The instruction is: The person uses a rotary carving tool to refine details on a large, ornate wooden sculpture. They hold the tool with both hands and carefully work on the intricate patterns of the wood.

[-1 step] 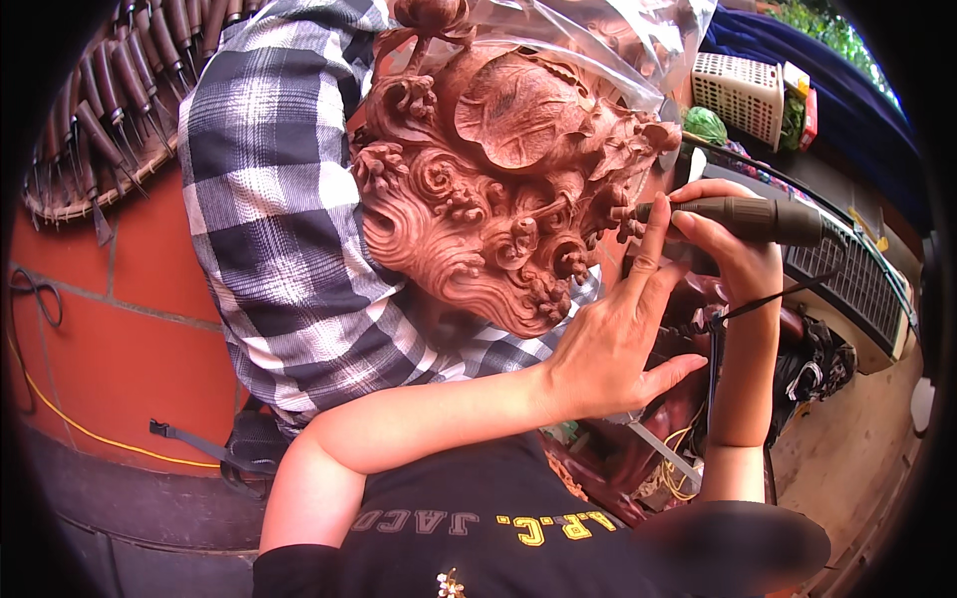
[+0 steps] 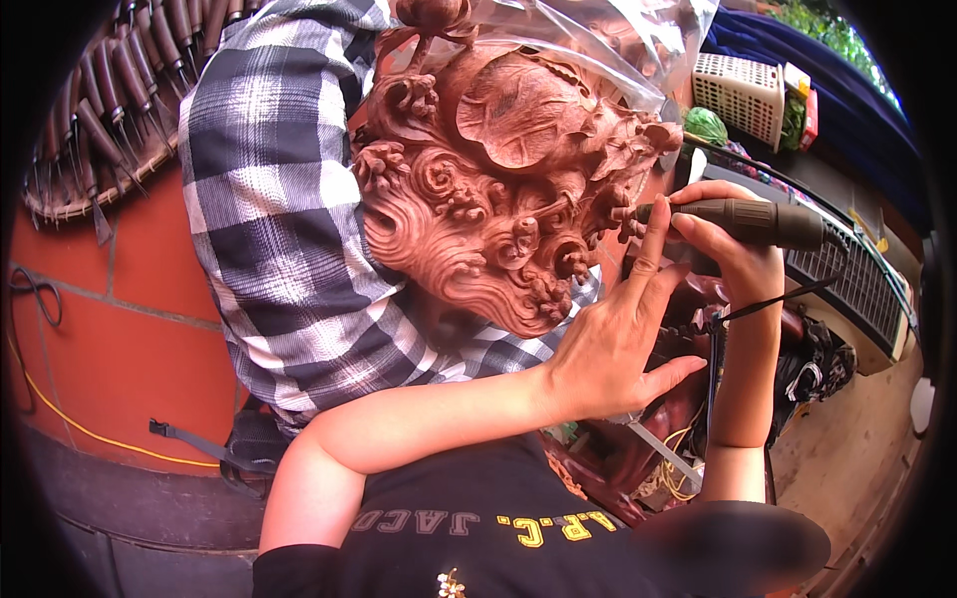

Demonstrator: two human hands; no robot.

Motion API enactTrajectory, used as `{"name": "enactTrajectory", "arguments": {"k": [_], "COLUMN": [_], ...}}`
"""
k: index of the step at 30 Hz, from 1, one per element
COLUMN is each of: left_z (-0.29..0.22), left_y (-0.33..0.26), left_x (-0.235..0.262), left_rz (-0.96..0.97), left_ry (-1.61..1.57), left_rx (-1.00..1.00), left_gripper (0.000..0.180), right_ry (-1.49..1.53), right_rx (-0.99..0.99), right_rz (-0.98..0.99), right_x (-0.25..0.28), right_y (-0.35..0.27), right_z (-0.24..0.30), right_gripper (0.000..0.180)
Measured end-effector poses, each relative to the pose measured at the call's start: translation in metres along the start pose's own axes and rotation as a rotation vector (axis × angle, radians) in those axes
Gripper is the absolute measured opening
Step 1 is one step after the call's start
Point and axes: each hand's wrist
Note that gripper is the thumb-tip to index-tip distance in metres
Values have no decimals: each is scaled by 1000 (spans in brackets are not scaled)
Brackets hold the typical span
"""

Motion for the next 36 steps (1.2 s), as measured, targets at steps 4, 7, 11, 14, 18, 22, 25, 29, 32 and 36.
{"name": "enactTrajectory", "arguments": {"k": [4,7,11,14,18,22,25,29,32,36], "left_z": [4,8,8,4,2,1,6,-1,-4,-6], "left_y": [3,9,6,-2,-5,1,8,3,-5,-13], "left_x": [1,6,3,-1,-4,-2,3,6,3,-4], "left_rz": [-25,-32,-57,-52,-45,-87,-102,-61,-49,-26], "left_ry": [4,-22,-23,-39,-47,-51,-19,-30,-61,-174], "left_rx": [3,12,-21,-15,4,16,-20,30,77,150], "left_gripper": [90,93,91,88,88,83,90,93,90,83], "right_ry": [-87,-72,-122,-231,-232,-164,-162,-263,-341,-411], "right_rx": [82,89,158,137,114,147,136,196,211,235], "right_rz": [-18,-65,-90,-41,-35,-103,-174,-164,-150,-131], "right_x": [-5,-12,-13,-9,-12,-16,-23,-25,-30,-27], "right_y": [5,11,7,1,-5,1,4,-1,-4,-12], "right_z": [6,12,7,11,13,8,15,18,18,14], "right_gripper": [24,22,22,22,22,22,22,20,19,21]}}
Point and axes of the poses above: each hand's wrist, its own y-axis towards the middle knuckle, its own x-axis out of the back of the hand, z = x × y, and after that the axes turned 8 degrees about -y, right-handed
